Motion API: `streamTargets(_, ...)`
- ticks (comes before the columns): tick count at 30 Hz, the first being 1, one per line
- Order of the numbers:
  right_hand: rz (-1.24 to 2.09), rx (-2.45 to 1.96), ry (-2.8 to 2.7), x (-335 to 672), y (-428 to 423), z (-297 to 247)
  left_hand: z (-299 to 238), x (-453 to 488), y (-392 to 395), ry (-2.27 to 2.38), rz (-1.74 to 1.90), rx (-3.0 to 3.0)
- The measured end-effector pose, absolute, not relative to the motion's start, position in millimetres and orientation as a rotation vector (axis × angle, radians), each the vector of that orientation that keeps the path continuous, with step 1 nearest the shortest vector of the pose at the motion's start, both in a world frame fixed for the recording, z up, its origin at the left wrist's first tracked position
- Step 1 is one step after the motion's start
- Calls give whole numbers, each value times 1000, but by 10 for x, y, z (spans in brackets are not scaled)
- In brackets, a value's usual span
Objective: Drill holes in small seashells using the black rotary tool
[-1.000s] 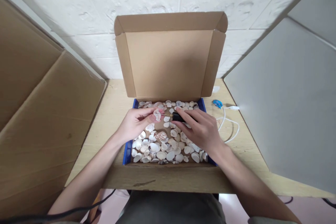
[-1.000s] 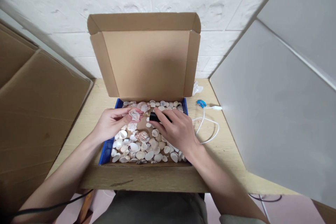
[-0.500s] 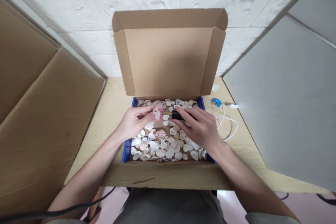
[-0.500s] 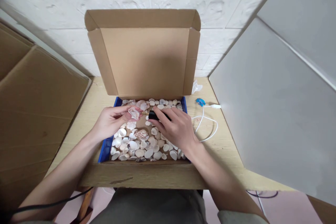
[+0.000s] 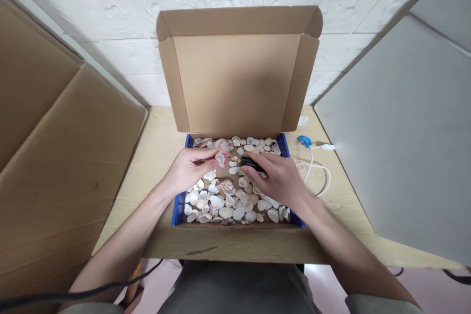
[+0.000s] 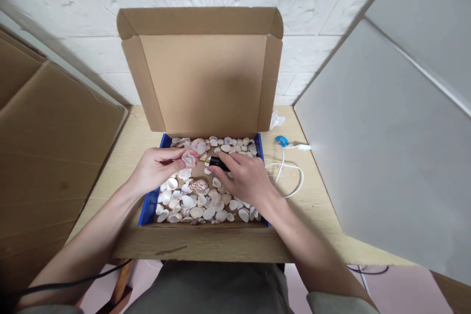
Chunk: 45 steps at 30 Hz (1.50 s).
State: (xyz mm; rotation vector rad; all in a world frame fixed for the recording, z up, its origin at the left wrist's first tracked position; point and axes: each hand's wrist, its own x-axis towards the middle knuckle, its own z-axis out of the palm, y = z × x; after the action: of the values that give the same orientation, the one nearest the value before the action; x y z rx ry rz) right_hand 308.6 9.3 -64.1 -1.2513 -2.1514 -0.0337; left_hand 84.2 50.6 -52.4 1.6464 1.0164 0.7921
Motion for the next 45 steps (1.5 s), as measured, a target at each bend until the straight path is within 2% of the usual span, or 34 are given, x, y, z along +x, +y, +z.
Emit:
streamTargets(8,-309,-1159,-2146,3127,114,-599,-509,853,503,1032,831,1594)
streamTargets(18,-153,-1158,-2180,3114,107,-660,-470,865,500,1032,825,1609)
streamTargets(28,-361,-1119,-2147,3160,128,-586,-517,845,503,1039,837,1663)
streamTargets(36,-215,-1124,-2181,3129,111,-685,-529,843,485,1025,828,1632)
streamTargets(45,-341,-1099,-2172,3141,122,-619,-501,855,487,1046,837,1600)
